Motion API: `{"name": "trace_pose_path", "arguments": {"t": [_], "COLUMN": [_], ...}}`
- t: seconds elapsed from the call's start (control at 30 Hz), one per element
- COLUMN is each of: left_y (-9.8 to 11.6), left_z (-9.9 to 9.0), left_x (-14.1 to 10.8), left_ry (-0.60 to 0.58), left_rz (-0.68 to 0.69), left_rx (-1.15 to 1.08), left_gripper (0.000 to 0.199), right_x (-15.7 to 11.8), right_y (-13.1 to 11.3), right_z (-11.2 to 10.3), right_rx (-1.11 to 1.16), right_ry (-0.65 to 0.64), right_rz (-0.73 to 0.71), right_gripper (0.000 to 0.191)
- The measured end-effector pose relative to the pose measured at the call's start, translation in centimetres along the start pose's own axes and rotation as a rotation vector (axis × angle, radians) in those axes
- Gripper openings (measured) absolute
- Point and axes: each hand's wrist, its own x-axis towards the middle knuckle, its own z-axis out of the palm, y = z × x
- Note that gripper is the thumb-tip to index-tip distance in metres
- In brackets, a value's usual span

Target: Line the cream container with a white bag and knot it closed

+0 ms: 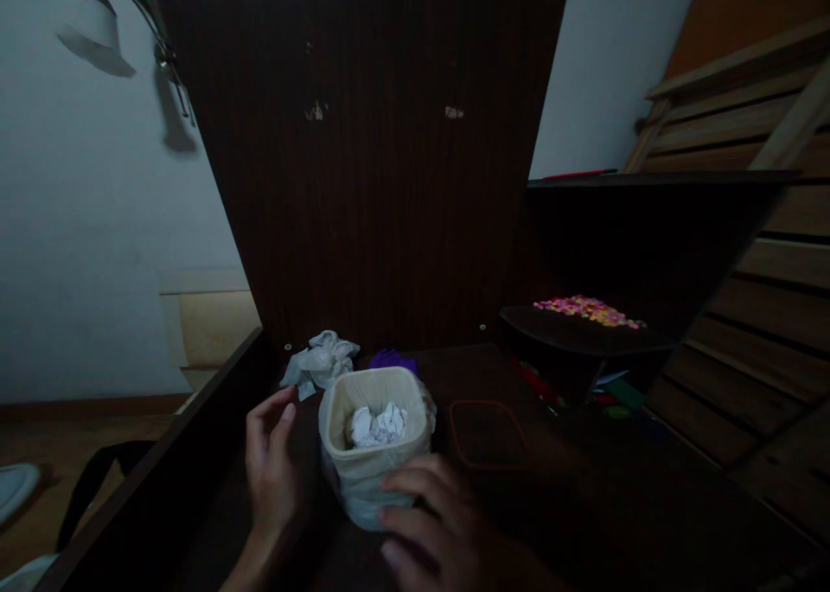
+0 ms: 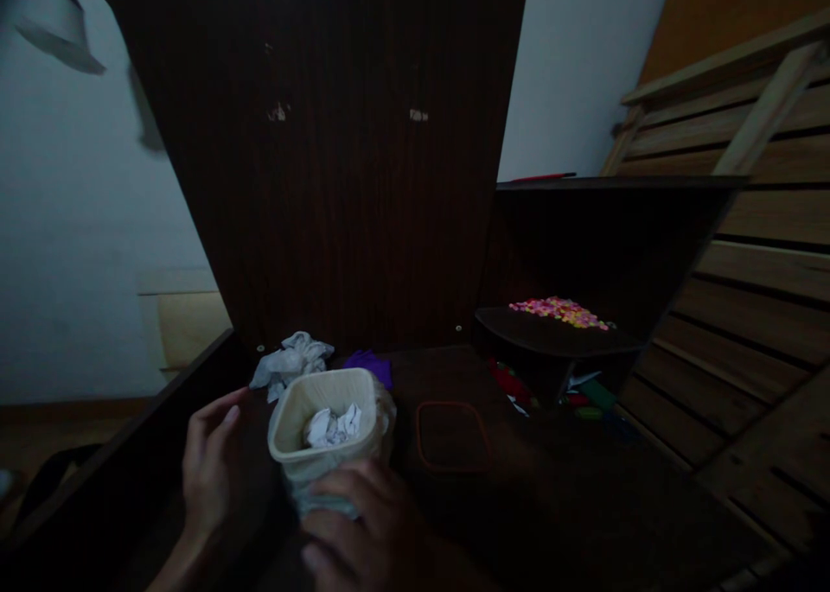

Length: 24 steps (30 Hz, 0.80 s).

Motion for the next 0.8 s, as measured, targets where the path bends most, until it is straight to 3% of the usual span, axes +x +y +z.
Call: {"name": "trace_pose_path", "arguments": {"t": [0.1, 0.2, 0.27, 0.37, 0.47, 0.57, 0.7, 0.8], "left_y": [4.4, 7.0, 7.4, 7.1, 7.1, 7.4, 5.9, 2.8], "left_z": [1.6, 2.6, 3.0, 3.6, 3.7, 3.2, 1.1, -1.0], "left_x": [-1.8, -3.4, -4.4, -5.5, -5.7, -4.8, -2.3, -0.1], "left_ry": [0.056, 0.015, 0.110, 0.201, 0.181, 0.143, 0.061, -0.083], "left_rz": [-0.008, -0.074, -0.078, 0.051, 0.292, 0.481, 0.494, 0.387], "left_rx": [-0.092, -0.129, -0.151, -0.209, -0.189, -0.070, 0.090, 0.314], "left_gripper": [0.034, 0.032, 0.031, 0.028, 0.017, 0.015, 0.016, 0.023], "right_x": [1.9, 2.7, 3.1, 3.9, 4.9, 5.5, 4.7, 2.6], "right_y": [-1.5, -1.8, -1.9, -2.3, -2.3, -1.2, 2.7, 6.8], "right_z": [3.7, 6.4, 7.1, 6.3, 4.5, 3.0, 1.3, 0.1], "right_rx": [-0.094, -0.163, -0.173, -0.100, 0.025, 0.052, 0.010, -0.050], "right_ry": [-0.014, -0.071, -0.118, -0.062, -0.002, 0.088, 0.256, 0.247], "right_rz": [-0.260, -0.267, -0.218, -0.083, 0.041, 0.170, 0.363, 0.519], "right_gripper": [0.037, 0.044, 0.047, 0.059, 0.065, 0.057, 0.044, 0.039]}}
